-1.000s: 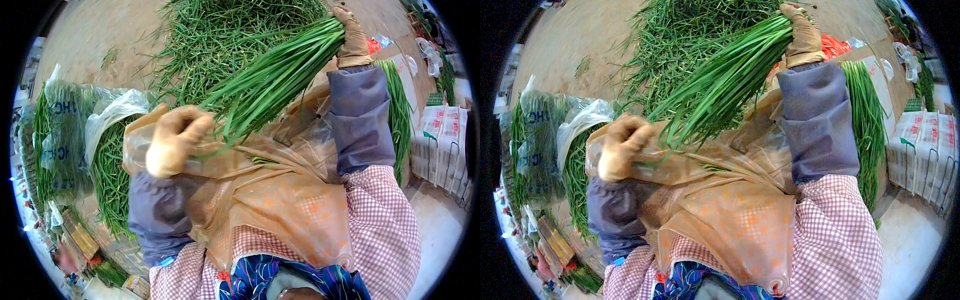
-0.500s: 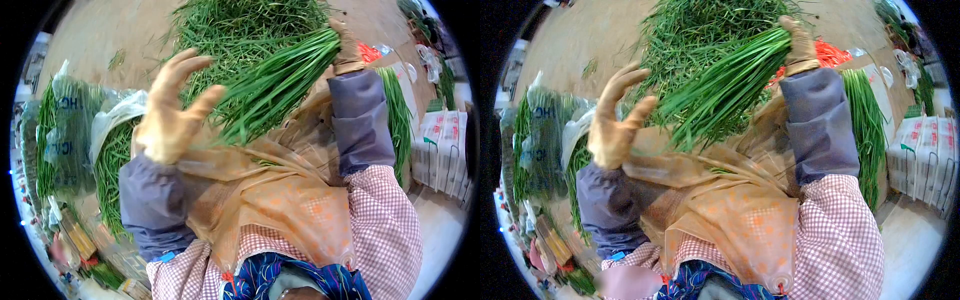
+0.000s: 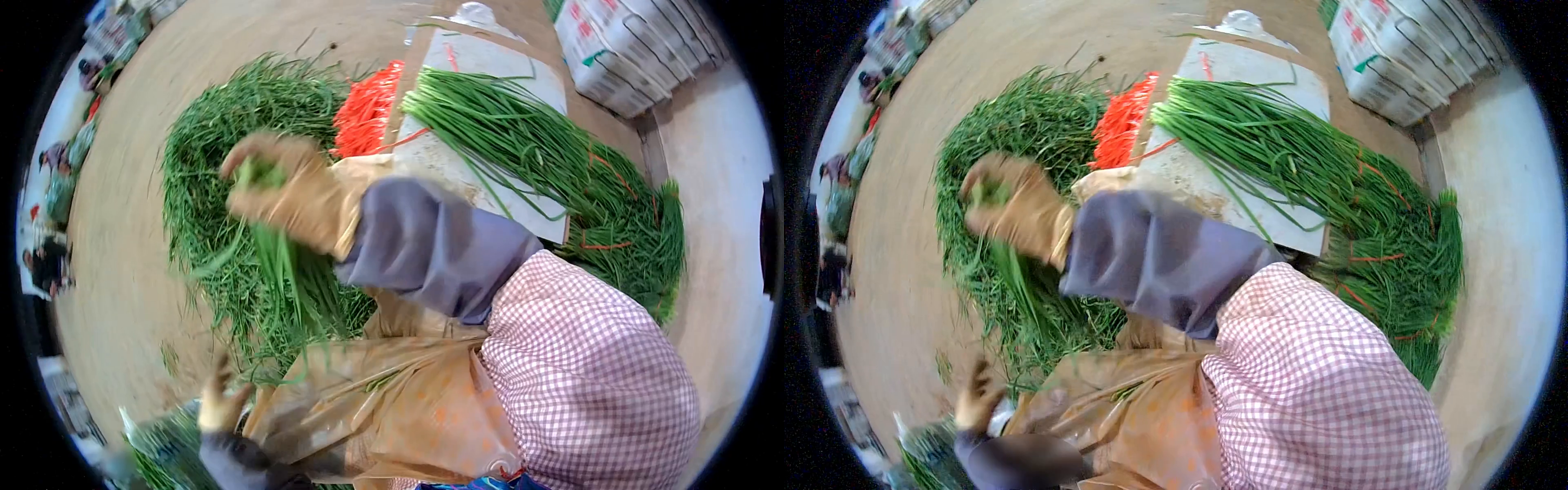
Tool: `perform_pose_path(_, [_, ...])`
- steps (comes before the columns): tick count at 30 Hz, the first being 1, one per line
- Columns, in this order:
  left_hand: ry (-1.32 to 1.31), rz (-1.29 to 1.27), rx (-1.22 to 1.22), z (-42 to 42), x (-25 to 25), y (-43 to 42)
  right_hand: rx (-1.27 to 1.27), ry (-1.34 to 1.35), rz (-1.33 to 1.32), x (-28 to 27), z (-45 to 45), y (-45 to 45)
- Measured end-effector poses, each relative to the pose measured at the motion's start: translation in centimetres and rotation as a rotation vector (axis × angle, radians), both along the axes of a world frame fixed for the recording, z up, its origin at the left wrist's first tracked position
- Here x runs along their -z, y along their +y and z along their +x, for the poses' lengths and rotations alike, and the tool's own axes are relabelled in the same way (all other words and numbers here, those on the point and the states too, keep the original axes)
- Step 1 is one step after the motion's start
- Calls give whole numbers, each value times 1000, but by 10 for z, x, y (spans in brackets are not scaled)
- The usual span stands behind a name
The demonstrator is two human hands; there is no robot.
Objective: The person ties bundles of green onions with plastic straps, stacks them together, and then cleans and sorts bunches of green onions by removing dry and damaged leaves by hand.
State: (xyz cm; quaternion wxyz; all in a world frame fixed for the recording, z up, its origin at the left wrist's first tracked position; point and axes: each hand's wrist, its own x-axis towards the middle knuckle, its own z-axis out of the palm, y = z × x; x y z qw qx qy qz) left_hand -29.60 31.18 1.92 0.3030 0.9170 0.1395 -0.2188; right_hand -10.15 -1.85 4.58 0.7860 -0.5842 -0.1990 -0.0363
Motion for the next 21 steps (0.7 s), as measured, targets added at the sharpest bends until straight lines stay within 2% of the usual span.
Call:
perform_pose_path(1, [-150,-234,-212,6,-36,-15,-10,-79,-43,8,-8,13])
perform_pose_path(2, [-389,-444,-164,19,-64,-28,-28,-159,-85,15,-18,25])
perform_pose_path(3, [-653,-502,-67,32,-84,-60,-131,-92,-68,13,-30,33])
perform_pose_path(5, [-713,-587,-2,50,-66,-95,-261,39,39,0,-49,40])
perform_pose_path(8, [-520,-663,-76,45,-3,-155,-215,84,184,-4,-58,37])
perform_pose_path(10, [-163,-1071,-182,52,3,-195,-144,151,161,1,-57,20])
perform_pose_path(12, [-142,-966,-74,58,12,-214,-72,213,115,6,-64,1])
perform_pose_path(15, [-66,-902,-260,53,26,-244,-130,270,147,12,-72,-23])
perform_pose_path(16, [-141,-887,-264,50,17,-256,-153,273,164,12,-73,-33])
perform_pose_path(17, [-135,-870,-178,53,10,-257,-212,242,86,12,-73,-48])
perform_pose_path(19, [-126,-837,-1,64,2,-254,-86,129,-59,10,-72,-92])
perform_pose_path(20, [-241,-611,157,77,6,-250,-23,75,-137,10,-74,-117])
perform_pose_path(21, [-214,-633,82,89,-13,-257,77,154,38,25,-74,-141])
